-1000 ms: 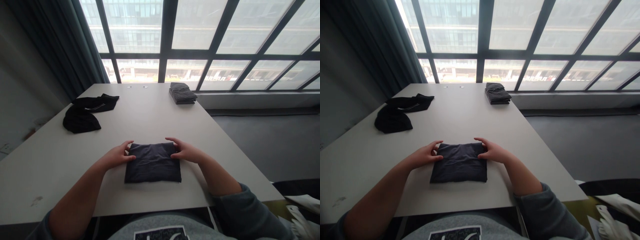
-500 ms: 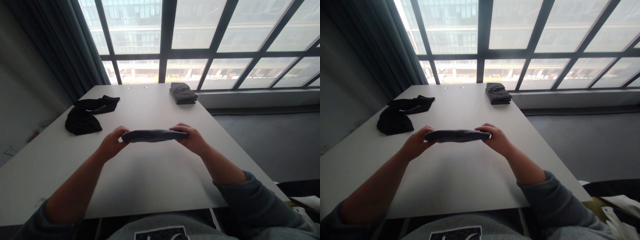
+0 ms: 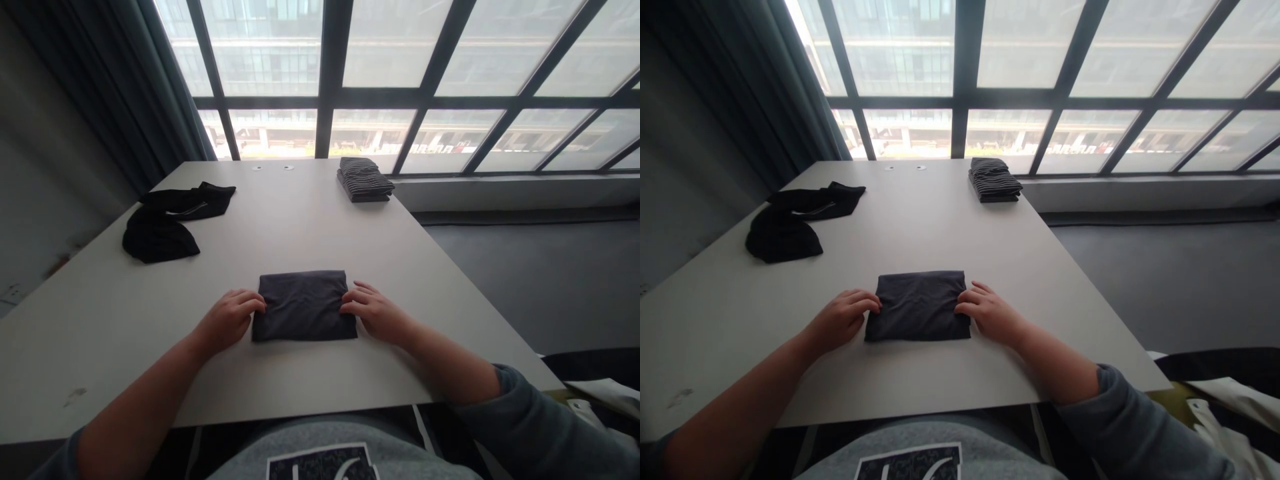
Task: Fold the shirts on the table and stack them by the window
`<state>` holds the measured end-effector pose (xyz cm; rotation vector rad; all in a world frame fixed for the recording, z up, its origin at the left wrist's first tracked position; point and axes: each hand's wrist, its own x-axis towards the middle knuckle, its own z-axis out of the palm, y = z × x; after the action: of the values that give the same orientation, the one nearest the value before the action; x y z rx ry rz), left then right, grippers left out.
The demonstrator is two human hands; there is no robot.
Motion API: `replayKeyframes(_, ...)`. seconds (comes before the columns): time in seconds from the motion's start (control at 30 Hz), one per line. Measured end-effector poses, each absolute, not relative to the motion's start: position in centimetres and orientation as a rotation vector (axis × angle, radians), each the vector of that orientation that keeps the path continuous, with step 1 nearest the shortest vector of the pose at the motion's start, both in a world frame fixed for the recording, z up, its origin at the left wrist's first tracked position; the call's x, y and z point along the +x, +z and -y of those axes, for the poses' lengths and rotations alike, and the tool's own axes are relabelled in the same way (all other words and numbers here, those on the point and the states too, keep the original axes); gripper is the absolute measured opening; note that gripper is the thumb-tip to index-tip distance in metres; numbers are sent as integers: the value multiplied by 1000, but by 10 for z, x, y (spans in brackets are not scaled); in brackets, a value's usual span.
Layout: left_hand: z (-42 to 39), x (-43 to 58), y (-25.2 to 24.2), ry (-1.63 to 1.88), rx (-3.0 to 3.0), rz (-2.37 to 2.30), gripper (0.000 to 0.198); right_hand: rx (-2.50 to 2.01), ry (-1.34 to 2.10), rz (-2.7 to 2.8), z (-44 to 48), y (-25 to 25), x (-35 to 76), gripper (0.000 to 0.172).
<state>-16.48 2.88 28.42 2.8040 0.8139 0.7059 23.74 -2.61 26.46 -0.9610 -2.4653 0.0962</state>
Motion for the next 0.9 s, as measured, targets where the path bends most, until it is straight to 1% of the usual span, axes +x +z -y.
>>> replayKeyframes(0.07, -26, -151, 291, 775, 2768, -892, 35, -1020, 118, 2327, 23, 276, 230, 53)
replayKeyframes(0.13, -24, -128, 292, 768, 2760, -966, 31, -1126, 120, 2177, 17, 285, 214, 55)
replayKeyframes(0.2, -24, -103, 286, 681, 2779, -1048, 40, -1258, 131, 2131, 11, 287, 190, 57)
replayKeyframes(0.3, -28, -73, 268, 476, 2771, -1171, 57, -1487, 212, 2248, 3, 278, 157, 58)
replayKeyframes(0.37, -33, -67, 256, 367, 2729, -1238, 62, -1638, 275, 2308, 0, 269, 147, 64)
replayKeyframes(0.47, -42, -73, 246, 291, 2660, -1322, 67, -1791, 322, 2318, -1, 260, 148, 75)
replayKeyframes(0.57, -50, -85, 246, 234, 2601, -1370, 69, -1883, 352, 2296, 0, 259, 156, 81)
replayKeyframes(0.8, -61, -111, 241, 217, 2491, -1465, 69, -1966, 390, 2224, 0, 260, 163, 88)
replayKeyframes(0.9, -66, -122, 238, 227, 2475, -1452, 69, -1997, 422, 2167, -2, 254, 171, 84)
